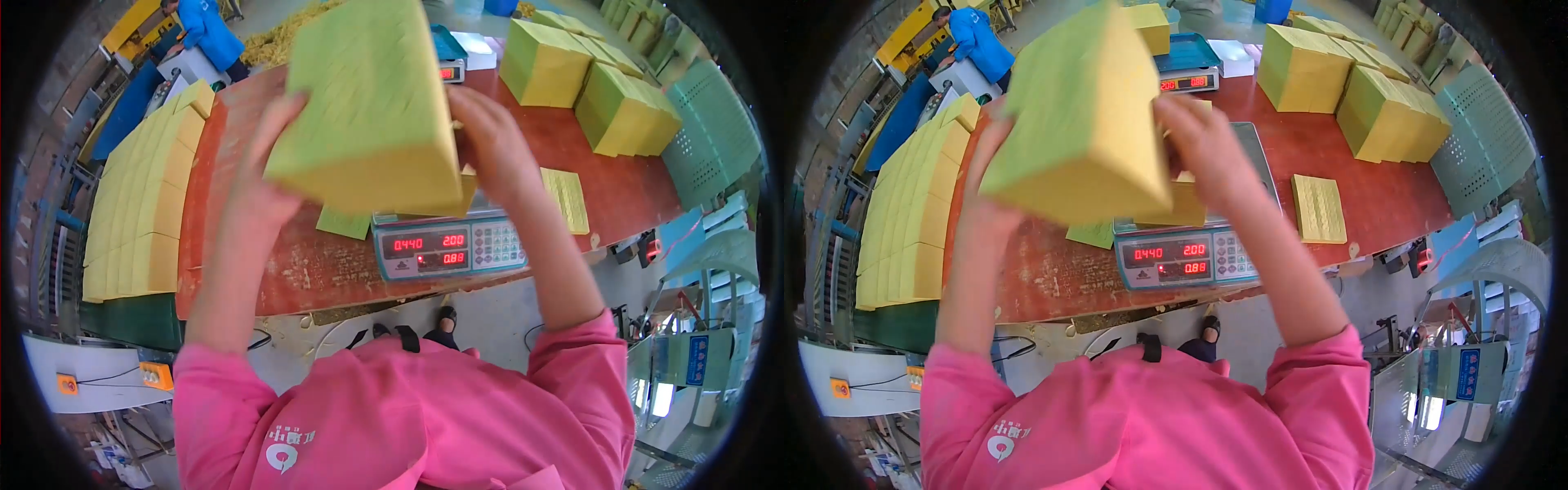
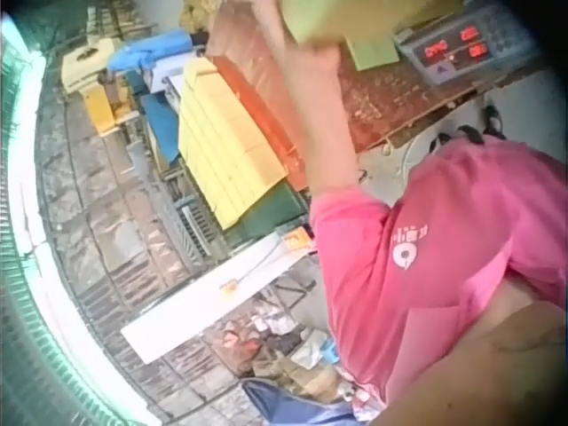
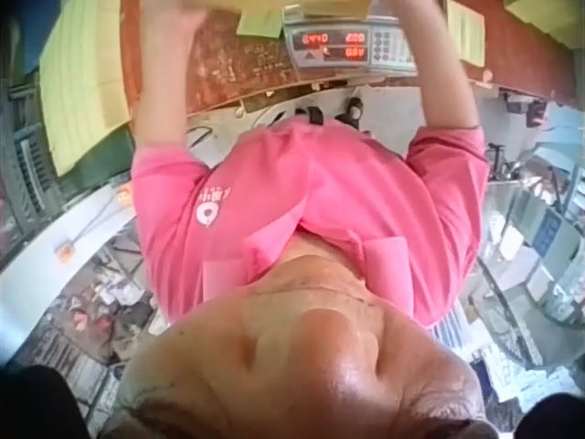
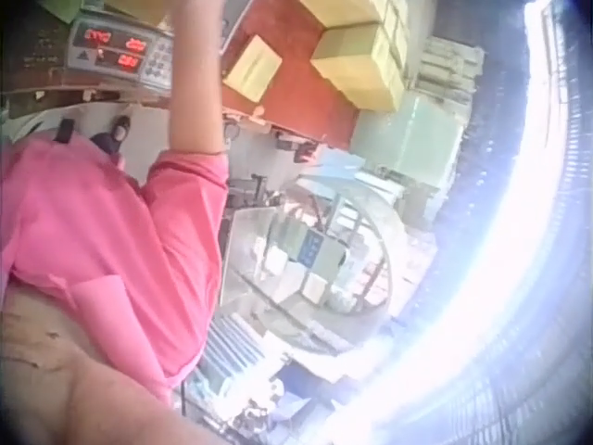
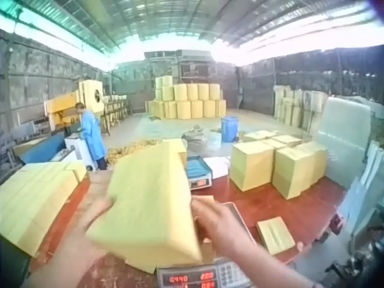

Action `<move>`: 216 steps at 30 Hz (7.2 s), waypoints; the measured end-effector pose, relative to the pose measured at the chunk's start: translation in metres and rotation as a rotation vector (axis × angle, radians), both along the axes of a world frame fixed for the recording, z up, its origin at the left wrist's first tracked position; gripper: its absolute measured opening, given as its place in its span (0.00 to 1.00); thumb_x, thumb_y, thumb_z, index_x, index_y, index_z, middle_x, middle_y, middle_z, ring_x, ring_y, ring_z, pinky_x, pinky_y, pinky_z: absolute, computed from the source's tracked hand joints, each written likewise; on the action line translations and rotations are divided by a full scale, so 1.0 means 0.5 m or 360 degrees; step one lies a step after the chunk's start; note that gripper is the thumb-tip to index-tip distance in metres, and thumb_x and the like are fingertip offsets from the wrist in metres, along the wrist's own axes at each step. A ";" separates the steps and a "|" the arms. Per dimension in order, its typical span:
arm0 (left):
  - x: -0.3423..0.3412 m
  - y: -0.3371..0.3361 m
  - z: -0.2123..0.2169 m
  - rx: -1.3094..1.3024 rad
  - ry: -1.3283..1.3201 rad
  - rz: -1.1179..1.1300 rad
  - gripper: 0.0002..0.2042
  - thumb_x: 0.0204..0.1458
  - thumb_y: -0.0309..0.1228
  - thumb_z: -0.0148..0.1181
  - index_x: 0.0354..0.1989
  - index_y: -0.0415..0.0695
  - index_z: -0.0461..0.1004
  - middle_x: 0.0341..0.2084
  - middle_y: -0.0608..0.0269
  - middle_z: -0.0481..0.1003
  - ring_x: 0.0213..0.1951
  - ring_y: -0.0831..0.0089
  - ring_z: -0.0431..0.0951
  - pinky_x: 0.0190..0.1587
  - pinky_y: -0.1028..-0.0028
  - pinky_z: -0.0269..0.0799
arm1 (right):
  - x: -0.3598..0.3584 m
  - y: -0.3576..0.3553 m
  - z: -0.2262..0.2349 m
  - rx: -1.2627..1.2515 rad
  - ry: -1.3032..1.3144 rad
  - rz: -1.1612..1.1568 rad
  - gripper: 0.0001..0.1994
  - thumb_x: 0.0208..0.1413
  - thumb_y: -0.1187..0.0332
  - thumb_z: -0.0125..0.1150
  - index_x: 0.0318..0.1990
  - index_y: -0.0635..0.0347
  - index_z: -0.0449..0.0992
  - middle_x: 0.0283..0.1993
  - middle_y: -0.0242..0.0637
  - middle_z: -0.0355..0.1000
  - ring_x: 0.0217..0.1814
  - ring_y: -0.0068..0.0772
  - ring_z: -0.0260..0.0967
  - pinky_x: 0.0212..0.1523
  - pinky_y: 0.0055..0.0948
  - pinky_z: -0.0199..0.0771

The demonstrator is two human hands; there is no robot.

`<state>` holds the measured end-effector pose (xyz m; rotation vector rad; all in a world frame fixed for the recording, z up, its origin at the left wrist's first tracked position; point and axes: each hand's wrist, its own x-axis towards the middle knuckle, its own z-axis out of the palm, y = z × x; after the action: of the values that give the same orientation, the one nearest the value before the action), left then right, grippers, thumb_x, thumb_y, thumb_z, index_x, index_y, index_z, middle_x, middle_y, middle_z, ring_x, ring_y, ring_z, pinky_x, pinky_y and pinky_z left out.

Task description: The recorder is weighing large stacks of yellow printed paper on a digital scale and sorting them into groups.

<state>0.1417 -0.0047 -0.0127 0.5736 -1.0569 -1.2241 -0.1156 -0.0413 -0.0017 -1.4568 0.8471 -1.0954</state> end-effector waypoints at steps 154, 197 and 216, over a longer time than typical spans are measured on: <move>0.009 0.371 -0.338 -0.0607 -0.2760 0.0577 0.04 0.43 0.29 0.57 0.26 0.43 0.71 0.34 0.57 0.72 0.40 0.62 0.73 0.45 0.61 0.68 | 0.141 0.323 -0.410 0.1565 -0.0240 0.0494 0.18 0.64 0.63 0.52 0.55 0.68 0.69 0.45 0.42 0.75 0.45 0.35 0.74 0.44 0.33 0.76; -0.113 -0.238 0.074 0.0526 -0.1171 0.0129 0.13 0.59 0.41 0.56 0.25 0.50 0.70 0.19 0.70 0.73 0.18 0.81 0.71 0.19 0.81 0.61 | -0.093 -0.230 0.060 -0.0649 0.0556 -0.0459 0.15 0.50 0.69 0.60 0.45 0.65 0.78 0.23 0.33 0.73 0.25 0.22 0.69 0.31 0.25 0.69; -0.109 -0.232 0.039 0.0386 -0.1243 0.0211 0.15 0.61 0.42 0.52 0.25 0.48 0.70 0.17 0.71 0.71 0.17 0.82 0.69 0.19 0.80 0.60 | -0.095 -0.187 0.033 -0.0857 0.0730 -0.0682 0.12 0.52 0.70 0.59 0.44 0.64 0.78 0.24 0.38 0.73 0.26 0.29 0.70 0.33 0.28 0.70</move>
<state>0.0870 -0.1207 0.0070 1.3578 -1.4863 -1.0268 -0.1630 -0.1345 0.0148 -2.0876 1.2953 -1.4021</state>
